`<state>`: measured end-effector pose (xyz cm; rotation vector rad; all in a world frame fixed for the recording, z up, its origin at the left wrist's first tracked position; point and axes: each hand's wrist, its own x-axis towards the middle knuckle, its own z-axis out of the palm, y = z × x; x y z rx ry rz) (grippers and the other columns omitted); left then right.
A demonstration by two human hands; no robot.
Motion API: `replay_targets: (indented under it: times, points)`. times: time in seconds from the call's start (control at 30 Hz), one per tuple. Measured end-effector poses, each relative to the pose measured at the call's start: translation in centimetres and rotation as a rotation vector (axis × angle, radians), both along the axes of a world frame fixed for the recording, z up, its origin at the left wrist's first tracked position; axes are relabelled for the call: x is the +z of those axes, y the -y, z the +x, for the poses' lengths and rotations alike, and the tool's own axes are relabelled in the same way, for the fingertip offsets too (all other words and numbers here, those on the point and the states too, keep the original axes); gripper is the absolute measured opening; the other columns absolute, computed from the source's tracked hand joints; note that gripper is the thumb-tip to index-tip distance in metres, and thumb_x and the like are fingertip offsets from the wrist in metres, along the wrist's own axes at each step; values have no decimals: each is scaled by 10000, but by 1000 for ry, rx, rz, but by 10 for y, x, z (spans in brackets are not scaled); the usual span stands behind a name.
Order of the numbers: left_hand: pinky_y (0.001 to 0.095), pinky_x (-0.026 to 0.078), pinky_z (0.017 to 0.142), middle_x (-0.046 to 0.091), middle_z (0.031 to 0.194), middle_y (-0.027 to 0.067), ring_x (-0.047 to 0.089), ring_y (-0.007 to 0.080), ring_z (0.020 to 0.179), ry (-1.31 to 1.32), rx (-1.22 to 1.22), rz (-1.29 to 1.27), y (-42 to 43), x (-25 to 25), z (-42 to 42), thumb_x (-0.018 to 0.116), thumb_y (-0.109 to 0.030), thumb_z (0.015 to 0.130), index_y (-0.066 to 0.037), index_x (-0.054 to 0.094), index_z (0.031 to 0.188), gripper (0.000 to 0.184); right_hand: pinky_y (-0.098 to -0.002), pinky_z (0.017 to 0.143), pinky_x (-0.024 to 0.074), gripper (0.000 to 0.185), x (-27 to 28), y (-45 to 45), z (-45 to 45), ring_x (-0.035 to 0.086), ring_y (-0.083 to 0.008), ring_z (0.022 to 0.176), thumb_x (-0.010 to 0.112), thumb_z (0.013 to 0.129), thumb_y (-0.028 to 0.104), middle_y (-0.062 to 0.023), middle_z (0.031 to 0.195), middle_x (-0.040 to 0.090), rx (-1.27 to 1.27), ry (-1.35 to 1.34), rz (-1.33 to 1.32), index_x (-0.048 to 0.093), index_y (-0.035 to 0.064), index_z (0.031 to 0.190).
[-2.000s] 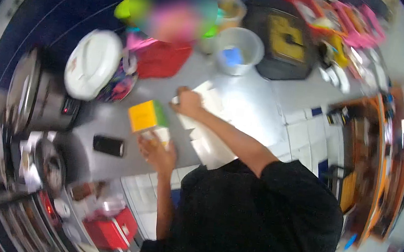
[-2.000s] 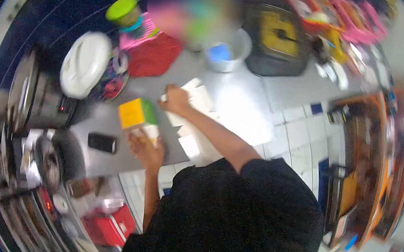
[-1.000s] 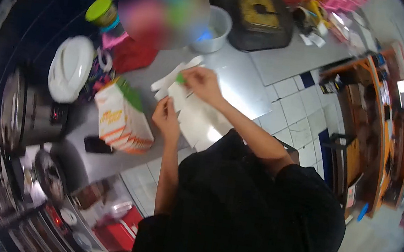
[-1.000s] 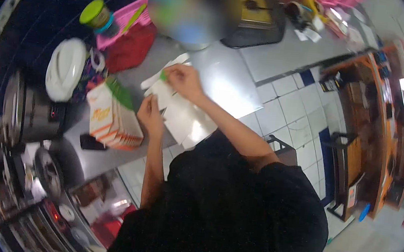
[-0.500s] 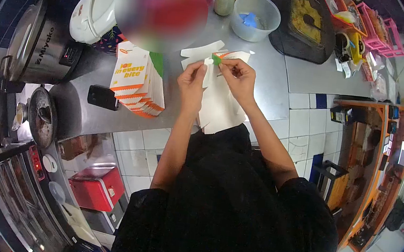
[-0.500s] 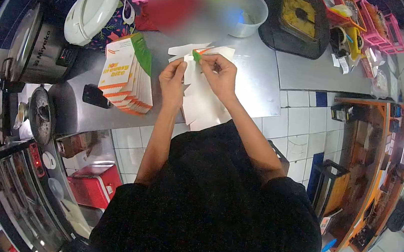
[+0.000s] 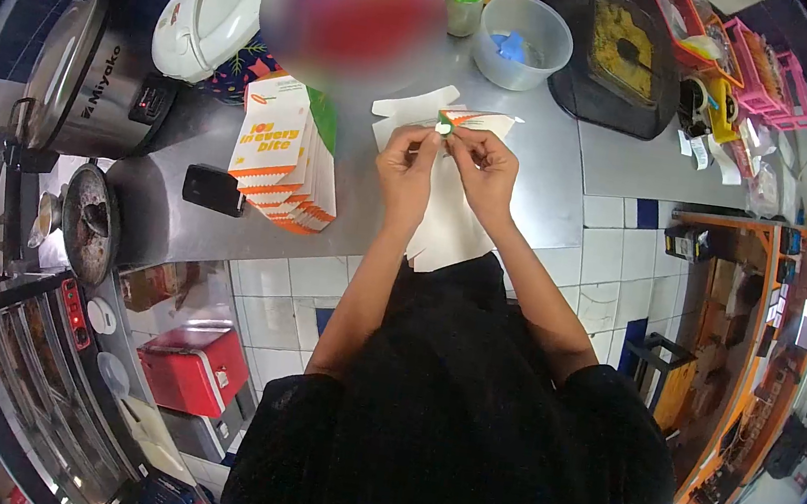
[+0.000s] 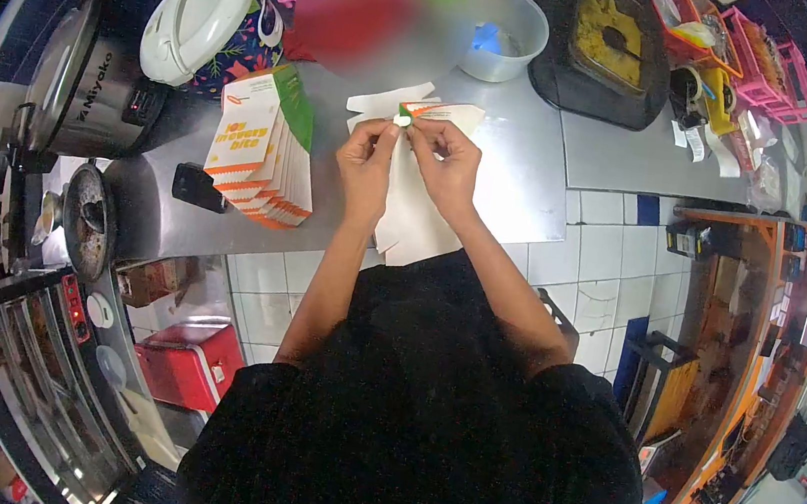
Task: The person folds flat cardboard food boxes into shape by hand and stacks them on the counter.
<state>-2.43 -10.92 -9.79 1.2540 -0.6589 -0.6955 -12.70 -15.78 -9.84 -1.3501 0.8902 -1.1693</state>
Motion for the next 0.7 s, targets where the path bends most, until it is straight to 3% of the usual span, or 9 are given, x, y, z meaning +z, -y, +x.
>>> replay_targets:
  times: [0.13, 0.23, 0.3, 0.37, 0.4, 0.43, 0.53, 0.6, 0.7]
  points:
    - [230, 440, 701, 664, 927, -3, 535, 59, 780, 35, 23, 5, -2, 6, -5, 673, -71, 933, -33, 702, 937, 48, -226, 737, 522, 143, -2, -4, 4, 649, -68, 805, 676, 910, 0, -31, 906, 720, -7, 4, 15, 708, -10, 1049]
    - [234, 439, 679, 651, 895, 3, 538, 77, 760, 39, -26, -22, -4, 4, -5, 660, -21, 917, -29, 682, 904, 26, -257, 792, 544, 178, -6, -3, -4, 686, -128, 853, 649, 931, -10, -90, 960, 719, 20, -63, -46, 667, -46, 1104]
    - [249, 454, 678, 637, 887, 23, 561, 102, 752, 197, 23, -93, -1, -5, -9, 635, 40, 888, -23, 671, 906, 76, -267, 759, 529, 192, -4, -2, -12, 682, -137, 840, 662, 924, 39, -78, 962, 724, -23, -304, -156, 684, -28, 1103]
    - [289, 505, 748, 623, 929, 83, 621, 162, 803, 296, 67, -144, -3, -3, -12, 608, 72, 842, -13, 642, 921, 121, -254, 739, 516, 195, -3, -3, -15, 663, -130, 864, 633, 940, 58, -91, 1011, 720, -34, -394, -124, 686, -25, 1109]
    - [331, 504, 811, 604, 961, 120, 622, 236, 880, 290, -61, -32, -8, 5, -9, 616, 52, 828, -8, 636, 925, 116, -222, 659, 459, 216, 15, -7, -9, 605, -84, 757, 633, 917, 33, -52, 929, 716, -26, -253, -167, 704, -2, 1118]
    - [374, 486, 862, 576, 1032, 149, 590, 301, 976, 408, 12, -67, -11, 12, -10, 609, 51, 811, -7, 640, 938, 143, -203, 660, 441, 238, 16, -6, -9, 583, -59, 759, 625, 947, 73, -48, 940, 710, -28, -279, -146, 686, -6, 1162]
    - [424, 444, 971, 534, 1206, 181, 522, 359, 1152, 588, -84, -48, -18, 17, -10, 595, 56, 801, -57, 634, 1270, 483, -208, 682, 461, 267, 20, -2, -2, 587, -61, 813, 612, 994, 174, -19, 948, 667, 33, -63, 167, 663, 1, 1191]
    - [457, 434, 997, 493, 1312, 211, 498, 388, 1211, 730, -33, -22, -19, 13, -12, 615, 3, 822, -51, 563, 1349, 533, -221, 671, 464, 248, 10, 7, -3, 582, -75, 805, 613, 997, 192, -18, 945, 651, 18, -43, 260, 674, 6, 1149]
    - [477, 416, 1029, 401, 1427, 234, 433, 409, 1300, 669, -62, 81, -40, 20, -20, 614, -45, 849, -55, 446, 1446, 621, -238, 656, 473, 232, -6, 30, -10, 576, -86, 801, 613, 1001, 219, -23, 958, 639, -39, -52, 213, 667, 14, 1095]
